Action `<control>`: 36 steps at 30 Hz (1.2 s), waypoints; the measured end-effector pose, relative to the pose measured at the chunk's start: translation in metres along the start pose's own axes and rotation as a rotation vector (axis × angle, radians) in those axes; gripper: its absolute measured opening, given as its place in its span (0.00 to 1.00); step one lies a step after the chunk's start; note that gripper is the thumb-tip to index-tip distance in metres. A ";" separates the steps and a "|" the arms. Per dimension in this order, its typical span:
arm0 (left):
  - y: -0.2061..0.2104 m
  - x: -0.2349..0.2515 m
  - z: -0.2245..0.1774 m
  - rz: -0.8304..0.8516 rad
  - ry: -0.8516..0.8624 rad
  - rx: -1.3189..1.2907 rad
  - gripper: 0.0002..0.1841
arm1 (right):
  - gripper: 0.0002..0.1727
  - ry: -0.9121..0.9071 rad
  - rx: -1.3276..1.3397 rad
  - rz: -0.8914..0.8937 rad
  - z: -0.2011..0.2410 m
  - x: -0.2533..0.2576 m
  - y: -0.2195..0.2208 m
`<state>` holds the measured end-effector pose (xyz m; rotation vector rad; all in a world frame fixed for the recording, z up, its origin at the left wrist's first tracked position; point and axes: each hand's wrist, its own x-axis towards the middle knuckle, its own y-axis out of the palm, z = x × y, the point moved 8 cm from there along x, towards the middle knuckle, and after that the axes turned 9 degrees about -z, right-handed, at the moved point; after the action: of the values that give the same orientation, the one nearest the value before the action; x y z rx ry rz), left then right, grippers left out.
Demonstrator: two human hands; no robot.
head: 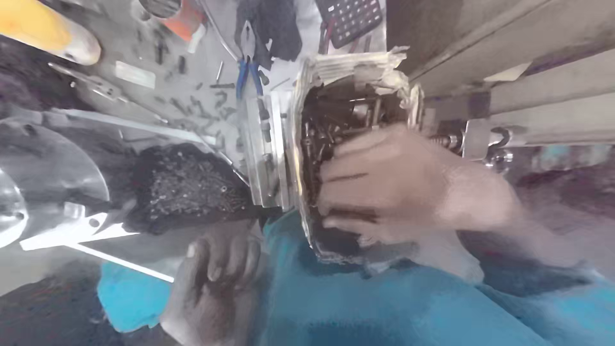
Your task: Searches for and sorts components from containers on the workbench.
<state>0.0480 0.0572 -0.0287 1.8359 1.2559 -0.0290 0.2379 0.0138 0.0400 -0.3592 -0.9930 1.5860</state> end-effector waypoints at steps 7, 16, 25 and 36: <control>-0.049 0.005 0.007 -0.095 0.015 0.150 0.24 | 0.13 0.240 -0.333 0.352 -0.029 -0.033 0.053; -0.071 0.007 0.003 -0.132 0.046 0.153 0.23 | 0.08 0.132 -0.244 0.052 -0.026 -0.038 0.024; -0.085 0.006 0.004 -0.165 0.029 0.140 0.25 | 0.17 0.100 -0.130 0.519 -0.018 -0.034 0.063; -0.096 0.002 0.003 -0.235 0.050 0.080 0.27 | 0.11 -0.015 -0.145 0.675 -0.018 -0.036 0.069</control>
<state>-0.0232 0.0658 -0.0931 1.7562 1.5196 -0.1647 0.2154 -0.0097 -0.0335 -0.8502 -1.0620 2.1183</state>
